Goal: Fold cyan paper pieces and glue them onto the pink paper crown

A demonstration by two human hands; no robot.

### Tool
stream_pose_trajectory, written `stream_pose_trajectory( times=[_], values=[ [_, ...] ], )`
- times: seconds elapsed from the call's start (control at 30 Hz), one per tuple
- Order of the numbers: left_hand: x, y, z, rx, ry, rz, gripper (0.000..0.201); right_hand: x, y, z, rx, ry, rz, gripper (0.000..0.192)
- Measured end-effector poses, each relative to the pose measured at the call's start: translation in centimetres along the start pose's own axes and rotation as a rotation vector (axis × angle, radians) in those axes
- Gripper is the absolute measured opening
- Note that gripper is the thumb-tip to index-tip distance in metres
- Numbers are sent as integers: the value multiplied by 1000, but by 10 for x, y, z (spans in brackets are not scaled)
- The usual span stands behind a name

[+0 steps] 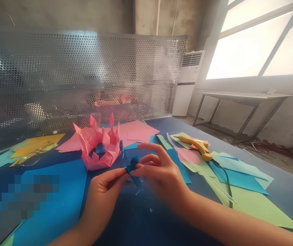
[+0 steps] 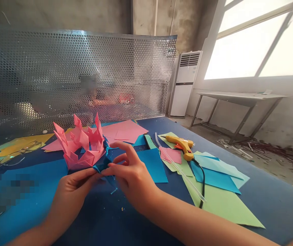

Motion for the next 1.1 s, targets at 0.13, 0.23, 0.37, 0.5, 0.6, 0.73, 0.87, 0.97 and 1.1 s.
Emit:
stream_pose_trajectory(
  times=[0.13,0.23,0.37,0.5,0.6,0.73,0.87,0.97,1.1],
  values=[
    [1,0,-2,-60,-6,54,22,-1,-1,2,-5,26,-20,18],
    [0,1,-2,-57,-17,38,22,-1,-2,3,-17,34,-42,16],
    [-1,-1,0,-26,2,21,22,0,-2,3,-9,11,-55,16],
    [0,-4,2,43,17,-28,22,0,1,2,-25,-14,-61,11],
    [0,-5,4,98,6,-64,24,-1,3,1,-37,-44,-78,9],
    [-1,-9,6,156,-14,-108,28,-5,6,0,-32,-83,-114,9],
    [-4,-13,7,193,-45,-153,30,-5,4,-1,43,-65,-164,8],
    [-4,-13,8,186,-63,-155,31,-7,4,-1,92,-78,-192,8],
    [-5,-13,8,183,-56,-132,34,-8,5,-2,89,-78,-223,9]
  ],
)
Point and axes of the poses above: each hand's wrist, its own z-axis towards the middle knuckle, its own x-axis out of the back of the hand, y = z × x, the point moved 5 cm from there along z, towards the middle knuckle, and after that the axes turned 7 degrees about y, right-handed, at the moved point
